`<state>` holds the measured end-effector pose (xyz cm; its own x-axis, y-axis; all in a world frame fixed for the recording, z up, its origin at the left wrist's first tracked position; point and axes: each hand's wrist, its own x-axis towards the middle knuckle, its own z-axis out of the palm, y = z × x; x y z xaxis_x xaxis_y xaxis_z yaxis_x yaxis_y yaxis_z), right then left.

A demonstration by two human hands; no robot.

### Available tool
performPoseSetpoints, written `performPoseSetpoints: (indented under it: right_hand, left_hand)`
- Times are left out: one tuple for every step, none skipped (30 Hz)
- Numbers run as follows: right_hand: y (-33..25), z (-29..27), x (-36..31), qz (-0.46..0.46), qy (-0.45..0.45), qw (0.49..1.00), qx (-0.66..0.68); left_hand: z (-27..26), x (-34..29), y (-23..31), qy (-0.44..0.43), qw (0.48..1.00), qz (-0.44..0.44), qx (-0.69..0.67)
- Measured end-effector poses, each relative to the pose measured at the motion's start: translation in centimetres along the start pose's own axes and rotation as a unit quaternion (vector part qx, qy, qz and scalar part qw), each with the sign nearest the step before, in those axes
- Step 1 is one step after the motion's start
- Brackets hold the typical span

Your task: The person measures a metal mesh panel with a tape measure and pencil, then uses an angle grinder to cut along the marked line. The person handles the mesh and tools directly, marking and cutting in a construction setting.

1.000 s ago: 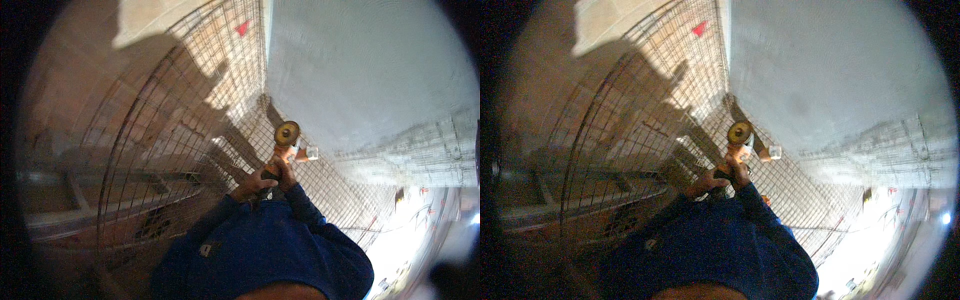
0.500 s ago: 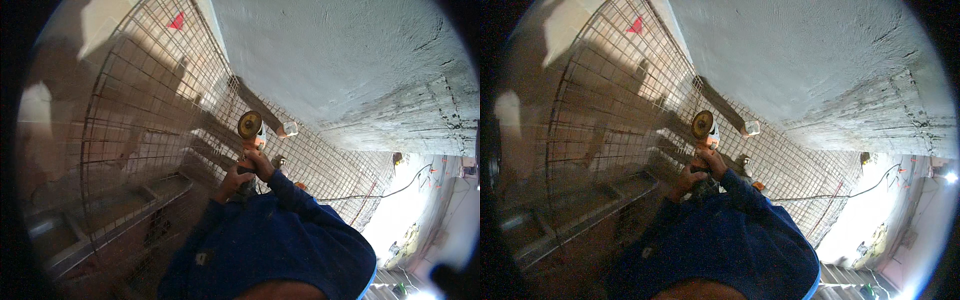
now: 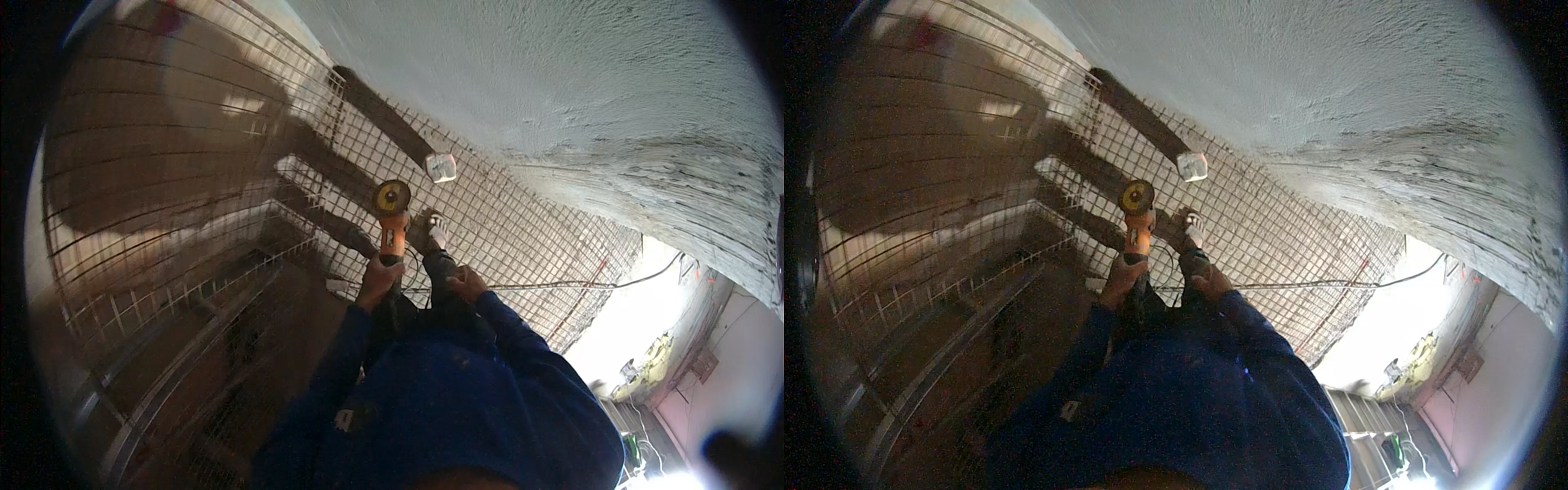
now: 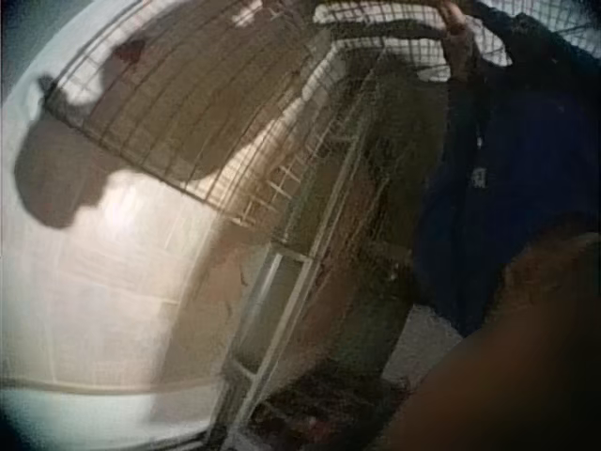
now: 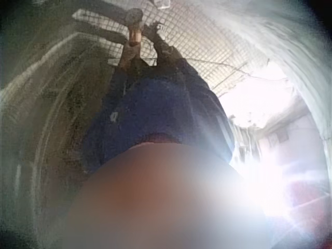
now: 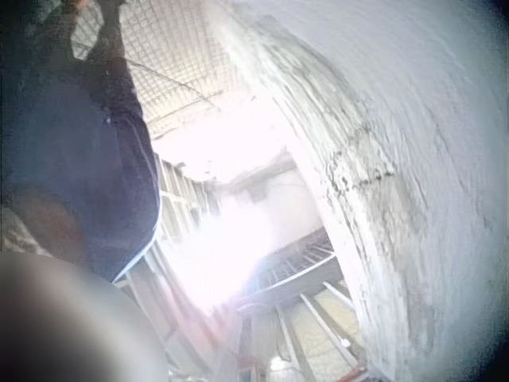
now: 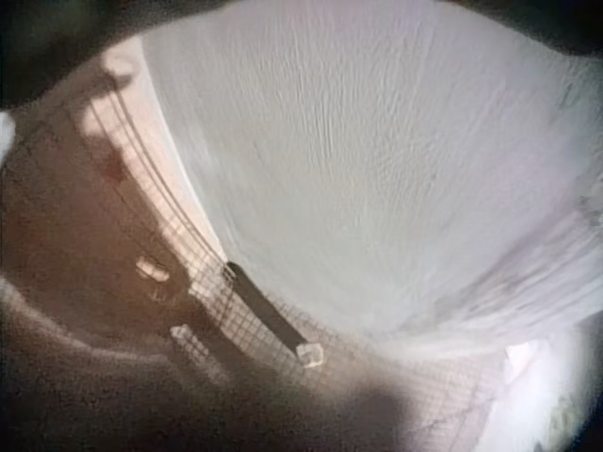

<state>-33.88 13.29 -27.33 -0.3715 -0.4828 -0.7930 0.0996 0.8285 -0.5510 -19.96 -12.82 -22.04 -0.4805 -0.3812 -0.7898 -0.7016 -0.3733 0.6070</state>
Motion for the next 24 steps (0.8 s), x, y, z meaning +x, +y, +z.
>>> performPoseSetpoints:
  right_hand:
    - [1.5, 0.7, 0.0, 0.037, 0.036, 0.998, -0.030]
    - [3.0, 1.4, 0.2, 0.043, 0.027, 0.997, -0.055]
    - [4.3, 2.2, 0.5, 0.063, 0.012, 0.994, -0.091]
    - [5.4, 3.1, 1.0, 0.087, 0.000, 0.986, -0.141]
    - [6.4, 4.1, 1.4, 0.067, 0.021, 0.989, -0.134]
    - [7.3, 5.1, 1.6, 0.054, 0.046, 0.988, -0.138]
    - [7.9, 6.2, 2.1, 0.072, 0.052, 0.985, -0.147]
    - [8.5, 6.6, 2.4, 0.087, 0.037, 0.987, -0.131]
    - [8.8, 7.3, 3.0, 0.080, 0.052, 0.986, -0.135]
    - [8.9, 7.8, 3.5, 0.087, 0.059, 0.984, -0.141]
    - [8.9, 8.2, 4.0, 0.093, 0.078, 0.981, -0.150]
    - [8.7, 8.5, 4.6, 0.091, 0.066, 0.981, -0.159]
    - [8.3, 8.7, 5.0, 0.087, 0.063, 0.979, -0.171]
    - [8.0, 8.8, 5.5, 0.108, 0.045, 0.975, -0.188]
    - [7.6, 8.8, 6.0, 0.096, 0.055, 0.974, -0.200]
    - [7.2, 8.7, 6.4, 0.110, 0.048, 0.969, -0.216]
    - [6.9, 8.5, 6.7, 0.117, 0.041, 0.966, -0.227]
    - [6.8, 8.4, 6.9, 0.127, 0.043, 0.966, -0.219]
    - [6.7, 8.1, 7.2, 0.128, 0.044, 0.968, -0.209]
    - [6.7, 7.9, 7.3, 0.135, 0.046, 0.967, -0.211]
    - [6.8, 7.8, 7.4, 0.125, 0.042, 0.970, -0.206]
    - [7.0, 7.6, 7.5, 0.121, 0.040, 0.969, -0.211]
    - [7.1, 7.5, 7.6, 0.120, 0.038, 0.968, -0.216]
    - [7.2, 7.3, 7.7, 0.118, 0.035, 0.969, -0.216]
  left_hand:
    - [1.0, 1.3, -0.3, -0.017, 1.000, 0.009, -0.009]
    - [1.9, 3.0, -0.5, -0.032, 0.998, 0.044, -0.025]
    - [2.7, 4.7, -0.9, -0.042, 0.995, 0.084, -0.041]
    - [3.4, 6.8, -1.2, -0.076, 0.985, 0.057, -0.143]
    - [4.0, 9.0, -1.7, -0.082, 0.977, 0.071, -0.182]
    - [5.0, 10.8, -2.4, -0.053, 0.985, 0.064, -0.148]
    - [5.8, 12.8, -3.3, -0.027, 0.990, 0.066, -0.119]
    - [6.0, 14.9, -4.3, -0.005, 0.995, 0.049, -0.091]
    - [6.2, 17.1, -5.4, 0.012, 0.997, 0.044, -0.068]
    - [6.2, 19.2, -6.6, 0.026, 0.998, 0.044, -0.044]
    - [6.0, 21.5, -7.9, 0.032, 0.997, 0.051, -0.050]
    - [5.3, 24.1, -9.3, 0.039, 0.995, 0.067, -0.057]
    - [4.9, 26.6, -10.8, 0.043, 0.995, 0.064, -0.059]
    - [4.4, 29.2, -12.4, 0.058, 0.995, 0.069, -0.051]
    - [3.8, 31.5, -14.2, 0.071, 0.995, 0.054, -0.036]
    - [3.3, 33.7, -16.1, 0.082, 0.996, 0.024, -0.015]
    - [3.0, 35.8, -18.0, 0.109, 0.994, 0.027, -0.019]
    - [2.8, 38.1, -19.7, 0.132, 0.991, 0.019, -0.020]
    - [2.6, 40.5, -21.3, 0.156, 0.988, 0.011, -0.021]
    - [2.4, 43.0, -22.7, 0.165, 0.986, 0.015, -0.022]
    - [2.3, 45.4, -23.9, 0.175, 0.984, 0.021, -0.024]
    - [2.7, 46.4, -25.5, 0.178, 0.984, -0.013, 0.000]
    - [3.0, 47.2, -26.9, 0.187, 0.982, 0.015, 0.011]
    - [3.0, 48.3, -27.7, 0.189, 0.981, 0.007, 0.046]
